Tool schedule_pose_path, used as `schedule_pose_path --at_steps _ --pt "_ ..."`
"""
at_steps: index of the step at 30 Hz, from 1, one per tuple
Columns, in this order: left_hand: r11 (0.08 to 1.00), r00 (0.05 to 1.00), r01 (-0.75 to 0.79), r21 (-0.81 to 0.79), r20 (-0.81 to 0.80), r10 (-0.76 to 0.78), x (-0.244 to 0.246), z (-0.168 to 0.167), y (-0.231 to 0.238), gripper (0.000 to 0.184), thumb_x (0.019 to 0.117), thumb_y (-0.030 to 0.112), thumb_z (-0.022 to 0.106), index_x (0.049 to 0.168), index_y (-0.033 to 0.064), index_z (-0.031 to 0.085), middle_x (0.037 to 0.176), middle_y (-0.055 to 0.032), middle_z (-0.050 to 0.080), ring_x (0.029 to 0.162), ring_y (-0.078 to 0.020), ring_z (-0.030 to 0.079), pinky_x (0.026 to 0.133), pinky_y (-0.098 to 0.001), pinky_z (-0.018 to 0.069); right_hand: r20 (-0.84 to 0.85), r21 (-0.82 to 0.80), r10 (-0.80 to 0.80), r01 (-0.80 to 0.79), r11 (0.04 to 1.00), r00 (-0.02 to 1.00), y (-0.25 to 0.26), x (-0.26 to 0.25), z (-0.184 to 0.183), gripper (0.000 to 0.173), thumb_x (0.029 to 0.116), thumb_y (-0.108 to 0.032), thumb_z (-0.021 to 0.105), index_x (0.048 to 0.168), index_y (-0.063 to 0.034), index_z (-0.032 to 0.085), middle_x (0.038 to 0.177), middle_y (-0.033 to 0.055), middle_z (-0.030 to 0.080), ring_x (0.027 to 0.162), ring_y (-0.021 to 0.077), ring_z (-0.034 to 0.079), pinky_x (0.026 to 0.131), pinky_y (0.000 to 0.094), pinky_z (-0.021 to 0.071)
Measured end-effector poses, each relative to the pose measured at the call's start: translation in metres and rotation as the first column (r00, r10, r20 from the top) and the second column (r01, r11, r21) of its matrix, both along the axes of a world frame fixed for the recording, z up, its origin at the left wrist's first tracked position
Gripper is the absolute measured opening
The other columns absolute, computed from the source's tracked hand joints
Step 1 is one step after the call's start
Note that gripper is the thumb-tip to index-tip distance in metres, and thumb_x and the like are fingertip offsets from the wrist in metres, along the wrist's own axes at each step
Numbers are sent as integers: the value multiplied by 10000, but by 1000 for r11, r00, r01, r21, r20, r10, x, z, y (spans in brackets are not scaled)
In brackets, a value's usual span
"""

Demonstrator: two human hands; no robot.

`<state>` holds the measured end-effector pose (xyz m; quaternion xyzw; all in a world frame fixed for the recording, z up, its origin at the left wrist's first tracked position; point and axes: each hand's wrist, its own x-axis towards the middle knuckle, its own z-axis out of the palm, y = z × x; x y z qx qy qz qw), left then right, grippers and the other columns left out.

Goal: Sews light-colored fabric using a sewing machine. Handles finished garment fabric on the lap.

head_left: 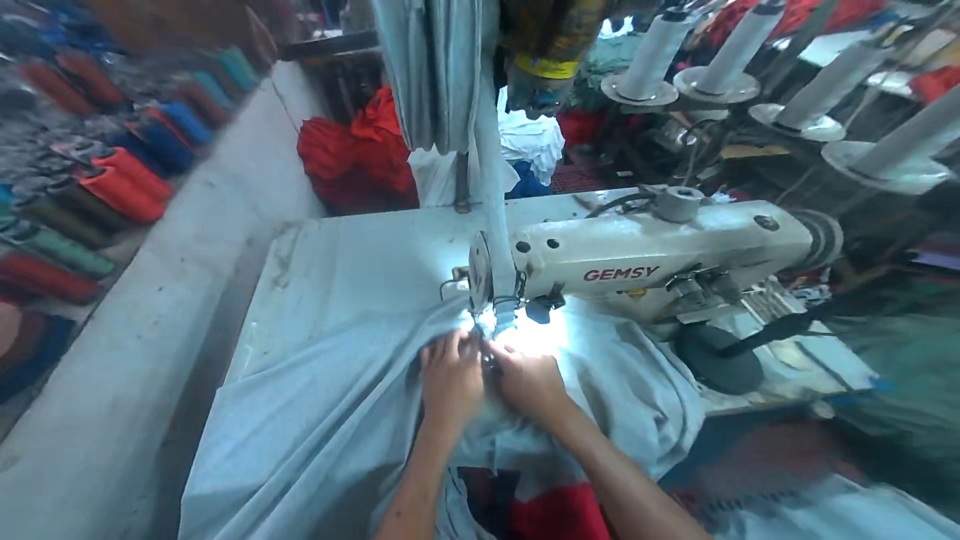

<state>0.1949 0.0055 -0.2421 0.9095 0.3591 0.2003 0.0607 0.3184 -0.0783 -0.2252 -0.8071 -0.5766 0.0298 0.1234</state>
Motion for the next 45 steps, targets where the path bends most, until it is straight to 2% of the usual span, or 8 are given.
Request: schedule_pose_path --at_steps 6,14,18,24,28,31,39,45 --pt "994 996 64 -87 -52 -69 13 1 39 359 1009 231 513 1325 222 681 1474 -14 562 1357 -235 516 1119 -500 375 -319 -360 -229 106 927 919 28 -14 33 375 1055 -279 482 1348 -109 644 1263 162 695 1179 356 667 958 592 521" --pt "989 986 130 -70 -99 -137 -14 -2 16 506 942 377 563 1441 295 585 1577 -40 456 1399 -265 472 1160 -513 337 95 131 -80 67 989 992 7 -10 -18 385 844 -240 693 1223 -213 749 1163 184 718 860 362 735 608 536 574" --pt "982 977 155 -111 -131 -169 -24 4 -2 380 1035 423 440 1220 272 735 1585 -22 457 1438 -266 436 1176 -546 303 89 172 98 -113 979 991 6 20 -22 342 851 -261 685 1178 -207 769 1021 148 737 820 334 732 617 532 572" --pt "977 975 178 -118 -112 -191 -18 4 -8 382 1066 341 405 1253 218 714 1575 27 484 1497 -276 373 1189 -622 237 -7 225 222 -214 950 975 14 51 -6 214 856 -270 733 956 -94 805 1119 187 755 953 367 744 811 586 581" --pt "952 956 244 -183 -121 -268 -22 7 -4 423 1029 248 489 1427 164 603 1574 46 486 1503 -245 367 1212 -616 192 -201 18 -50 55 998 978 -7 0 29 277 925 -253 694 1164 -131 766 1125 147 733 950 354 724 802 587 578" --pt "955 956 272 -118 -80 -282 -24 -1 0 370 996 132 551 1347 147 665 1507 43 561 1446 -237 451 1195 -608 243 -387 73 -122 163 984 914 -22 -43 13 415 985 -230 603 1378 -107 652 1160 116 732 998 276 724 868 512 594" --pt "946 949 309 -96 -42 -314 -22 2 15 316 937 267 602 1216 263 751 1417 86 633 1432 -229 462 1180 -605 251 6 105 -217 215 971 976 -8 -38 -10 442 843 -250 712 1283 -208 717 969 83 749 777 284 736 590 494 582" --pt "941 945 317 117 44 -323 -21 -12 24 298 885 389 618 1108 288 787 1348 49 681 1354 -263 549 1118 -637 336 -54 148 -32 40 988 998 -10 -11 -16 345 838 -247 727 1173 -169 728 912 76 742 821 285 740 654 526 601"
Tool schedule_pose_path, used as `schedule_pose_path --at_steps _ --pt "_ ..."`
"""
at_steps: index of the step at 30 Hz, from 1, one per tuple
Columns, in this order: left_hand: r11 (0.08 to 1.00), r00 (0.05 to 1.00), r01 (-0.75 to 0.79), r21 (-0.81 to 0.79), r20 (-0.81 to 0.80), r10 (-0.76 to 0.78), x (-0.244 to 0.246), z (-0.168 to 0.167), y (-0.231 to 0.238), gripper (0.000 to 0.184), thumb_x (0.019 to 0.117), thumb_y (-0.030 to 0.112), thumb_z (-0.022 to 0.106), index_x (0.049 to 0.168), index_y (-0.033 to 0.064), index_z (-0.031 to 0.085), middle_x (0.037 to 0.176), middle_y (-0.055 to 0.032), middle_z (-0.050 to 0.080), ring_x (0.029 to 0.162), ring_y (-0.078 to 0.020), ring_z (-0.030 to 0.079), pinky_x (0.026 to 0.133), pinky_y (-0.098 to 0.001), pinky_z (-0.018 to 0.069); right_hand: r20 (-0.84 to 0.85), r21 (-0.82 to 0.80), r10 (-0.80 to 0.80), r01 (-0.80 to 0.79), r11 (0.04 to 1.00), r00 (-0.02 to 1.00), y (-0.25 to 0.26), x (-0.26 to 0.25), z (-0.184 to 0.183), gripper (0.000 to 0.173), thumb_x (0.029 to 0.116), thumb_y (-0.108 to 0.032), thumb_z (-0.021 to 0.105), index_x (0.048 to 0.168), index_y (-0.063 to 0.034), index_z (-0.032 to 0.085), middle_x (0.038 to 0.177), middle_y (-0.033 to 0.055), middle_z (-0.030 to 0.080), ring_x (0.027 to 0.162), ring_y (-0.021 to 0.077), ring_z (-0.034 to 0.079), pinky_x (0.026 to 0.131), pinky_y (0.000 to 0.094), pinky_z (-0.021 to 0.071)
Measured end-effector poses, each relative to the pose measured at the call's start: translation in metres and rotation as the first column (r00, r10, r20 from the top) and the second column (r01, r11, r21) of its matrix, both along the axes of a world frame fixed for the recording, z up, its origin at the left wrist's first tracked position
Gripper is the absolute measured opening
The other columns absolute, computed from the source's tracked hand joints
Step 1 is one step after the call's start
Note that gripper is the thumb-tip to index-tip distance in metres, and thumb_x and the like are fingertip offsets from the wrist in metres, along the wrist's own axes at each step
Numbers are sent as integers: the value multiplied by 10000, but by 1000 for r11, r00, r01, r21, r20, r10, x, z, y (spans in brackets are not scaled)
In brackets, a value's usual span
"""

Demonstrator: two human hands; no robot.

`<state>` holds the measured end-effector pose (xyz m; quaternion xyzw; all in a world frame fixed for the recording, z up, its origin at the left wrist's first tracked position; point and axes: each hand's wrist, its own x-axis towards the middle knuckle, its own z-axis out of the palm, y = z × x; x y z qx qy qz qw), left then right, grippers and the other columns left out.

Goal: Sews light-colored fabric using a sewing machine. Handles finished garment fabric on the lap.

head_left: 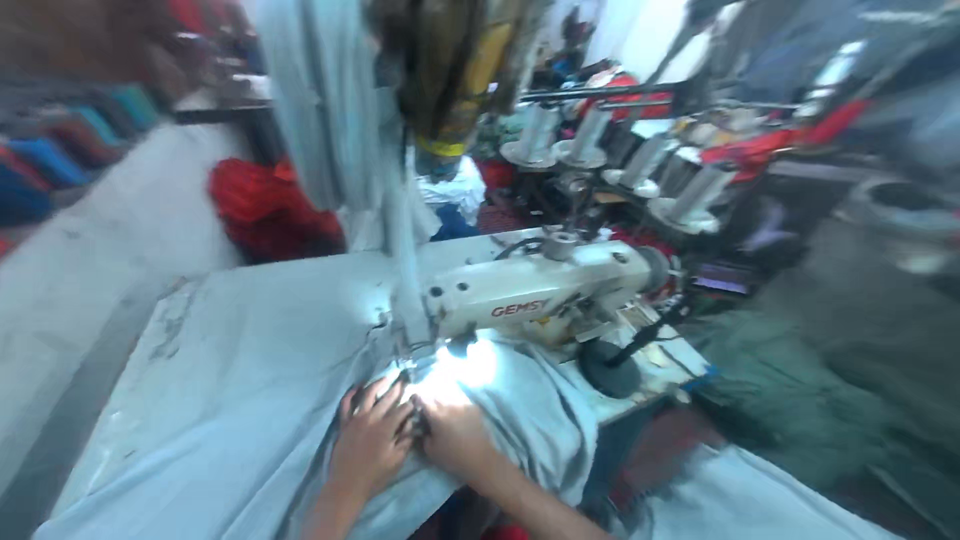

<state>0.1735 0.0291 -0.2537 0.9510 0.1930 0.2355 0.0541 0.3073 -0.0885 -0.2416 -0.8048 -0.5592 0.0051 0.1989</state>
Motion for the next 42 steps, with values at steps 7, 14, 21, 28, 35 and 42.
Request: schedule_pose_path --at_steps 7,14,21,28,35,42 --pt "972 971 -237 0 -25 237 26 24 -21 271 736 172 809 1002 221 814 1255 -115 691 1214 -366 614 1034 -651 392 16 17 130 -130 991 991 16 31 -9 270 917 -226 676 1169 -148 734 964 86 750 900 293 739 733 554 590" --pt "889 893 -451 -78 -45 449 32 9 -34 291 999 267 546 1149 130 754 1141 -135 708 1079 -373 652 913 -641 436 20 108 251 -251 962 968 2 36 -16 398 839 -134 737 1227 -221 730 940 66 739 828 267 723 690 516 597" --pt "944 943 -329 -3 48 329 27 -1 -25 354 1001 303 466 1107 203 789 1029 -144 714 967 -377 671 885 -636 445 21 47 116 -117 992 993 2 26 -14 476 866 -143 677 1315 -303 701 886 41 739 782 260 722 640 511 582" --pt "994 994 -105 -8 14 105 18 6 31 261 960 344 572 1032 221 790 1069 -61 705 1064 -300 648 909 -561 478 51 -42 27 -25 999 998 22 11 -3 211 876 -198 695 1066 -120 744 869 101 743 773 304 743 618 539 590" --pt "995 997 30 -92 -70 -36 39 19 102 269 947 443 616 1065 268 782 1190 -75 699 1206 -293 614 1050 -546 458 -64 -309 -43 21 951 997 33 -14 24 260 1015 -127 506 1183 -25 676 1056 194 718 961 371 730 764 552 602" --pt "969 962 -153 -194 195 191 30 28 52 163 923 204 696 998 97 793 1103 -107 719 1084 -275 668 973 -487 526 -125 -236 -9 -21 971 992 22 -5 13 281 968 -155 565 1222 -79 659 1069 156 722 925 345 735 730 548 593"
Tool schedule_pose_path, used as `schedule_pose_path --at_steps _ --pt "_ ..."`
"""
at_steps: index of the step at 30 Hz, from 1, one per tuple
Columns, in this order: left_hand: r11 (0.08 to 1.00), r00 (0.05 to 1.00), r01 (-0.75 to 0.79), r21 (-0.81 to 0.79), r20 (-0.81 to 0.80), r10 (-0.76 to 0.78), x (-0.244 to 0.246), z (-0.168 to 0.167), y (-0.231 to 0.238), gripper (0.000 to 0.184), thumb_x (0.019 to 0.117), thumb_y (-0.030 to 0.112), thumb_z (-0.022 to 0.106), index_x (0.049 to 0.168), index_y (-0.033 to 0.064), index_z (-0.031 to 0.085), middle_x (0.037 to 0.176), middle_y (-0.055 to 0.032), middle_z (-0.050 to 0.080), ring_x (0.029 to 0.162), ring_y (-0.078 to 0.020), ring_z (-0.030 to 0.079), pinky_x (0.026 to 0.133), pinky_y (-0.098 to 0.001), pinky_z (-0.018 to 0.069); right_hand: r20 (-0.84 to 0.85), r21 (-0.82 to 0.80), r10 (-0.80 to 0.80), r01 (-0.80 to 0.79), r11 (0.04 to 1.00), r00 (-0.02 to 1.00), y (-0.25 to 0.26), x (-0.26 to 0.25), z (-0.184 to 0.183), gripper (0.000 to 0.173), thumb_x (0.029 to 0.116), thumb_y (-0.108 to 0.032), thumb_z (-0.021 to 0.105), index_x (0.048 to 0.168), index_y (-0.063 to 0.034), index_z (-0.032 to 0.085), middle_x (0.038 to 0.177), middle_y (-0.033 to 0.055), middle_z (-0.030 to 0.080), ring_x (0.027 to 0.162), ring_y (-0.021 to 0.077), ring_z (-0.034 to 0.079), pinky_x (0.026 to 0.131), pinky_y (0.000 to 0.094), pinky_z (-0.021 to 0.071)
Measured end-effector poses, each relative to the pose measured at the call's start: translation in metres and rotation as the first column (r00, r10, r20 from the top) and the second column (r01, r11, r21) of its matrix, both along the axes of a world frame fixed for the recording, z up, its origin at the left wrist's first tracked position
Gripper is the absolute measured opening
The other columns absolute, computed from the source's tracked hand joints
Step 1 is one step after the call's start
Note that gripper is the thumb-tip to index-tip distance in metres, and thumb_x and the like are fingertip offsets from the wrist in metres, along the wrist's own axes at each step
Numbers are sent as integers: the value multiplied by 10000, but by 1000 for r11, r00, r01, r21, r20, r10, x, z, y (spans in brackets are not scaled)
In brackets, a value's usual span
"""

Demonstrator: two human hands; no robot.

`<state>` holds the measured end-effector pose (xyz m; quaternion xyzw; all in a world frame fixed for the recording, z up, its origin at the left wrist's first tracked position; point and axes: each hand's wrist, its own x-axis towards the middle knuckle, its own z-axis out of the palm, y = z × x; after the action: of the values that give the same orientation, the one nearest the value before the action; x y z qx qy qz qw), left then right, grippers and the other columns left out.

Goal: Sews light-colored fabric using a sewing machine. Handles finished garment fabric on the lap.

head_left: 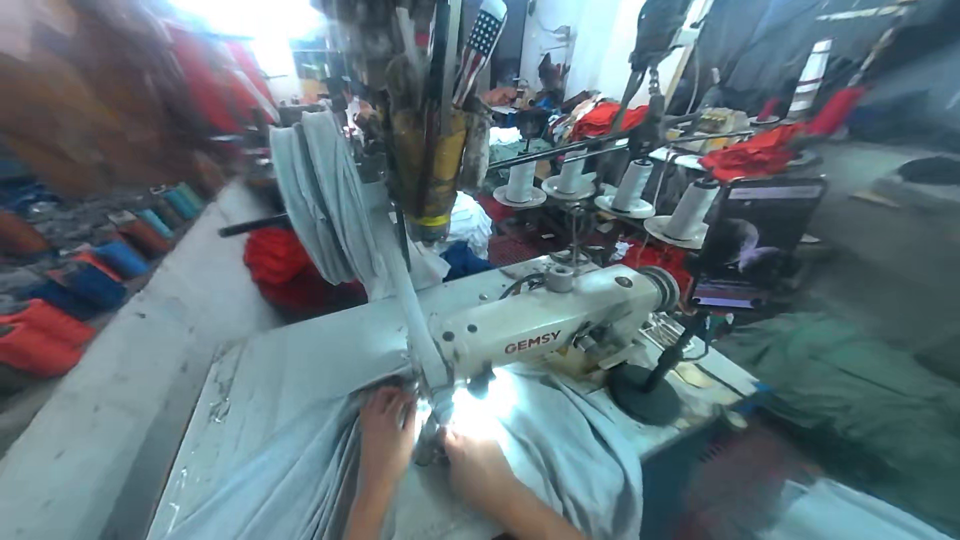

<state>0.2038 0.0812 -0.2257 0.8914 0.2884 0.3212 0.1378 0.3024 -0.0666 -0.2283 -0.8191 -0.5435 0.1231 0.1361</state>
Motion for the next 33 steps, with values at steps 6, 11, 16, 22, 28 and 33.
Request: schedule_pose_path --at_steps 6,11,16,22,28,33 --pt "989 991 122 -83 -47 -126 -22 -26 8 284 982 320 618 1152 145 762 1211 -42 723 1186 -230 650 1051 -467 501 108 112 129 -141 984 986 -2 30 -13 242 972 -193 599 1173 -131 719 1027 136 738 960 344 726 798 578 584" --pt "991 987 122 -60 -98 -127 -3 -19 45 434 1073 404 419 1218 144 734 1246 -48 717 1228 -235 635 1104 -545 431 -69 -19 -90 89 996 994 -10 91 24 405 975 -369 629 1161 -18 707 1138 243 700 1091 412 681 930 603 537" --pt "989 967 -88 -117 -249 57 29 0 41 442 924 439 635 1288 201 712 1428 -143 594 1379 -365 491 1167 -614 305 -308 23 -181 198 980 934 2 91 36 511 989 -433 614 1205 27 669 1210 205 680 1179 312 649 1053 482 499" --pt "979 989 -99 -180 -129 76 49 -7 53 283 939 365 654 1144 217 780 1317 -146 646 1277 -365 558 1092 -622 373 -650 224 -93 307 925 754 4 72 42 496 975 -183 684 1365 87 542 1299 202 644 1198 118 614 1063 236 464" --pt "966 993 -27 -258 -114 -3 43 -14 59 270 966 398 632 1154 262 769 1304 -35 665 1291 -264 548 1127 -563 351 -40 -106 -32 27 994 999 30 79 3 426 1044 -277 532 1360 -5 620 1361 215 634 1307 309 582 1130 470 419" --pt "888 997 -10 -459 -69 -24 -27 1 -2 418 1039 449 528 1234 122 702 1066 -123 740 1018 -278 712 934 -517 556 64 254 -48 30 967 997 -40 68 -11 443 974 -452 626 1202 -86 729 895 106 734 763 283 710 693 529 591"
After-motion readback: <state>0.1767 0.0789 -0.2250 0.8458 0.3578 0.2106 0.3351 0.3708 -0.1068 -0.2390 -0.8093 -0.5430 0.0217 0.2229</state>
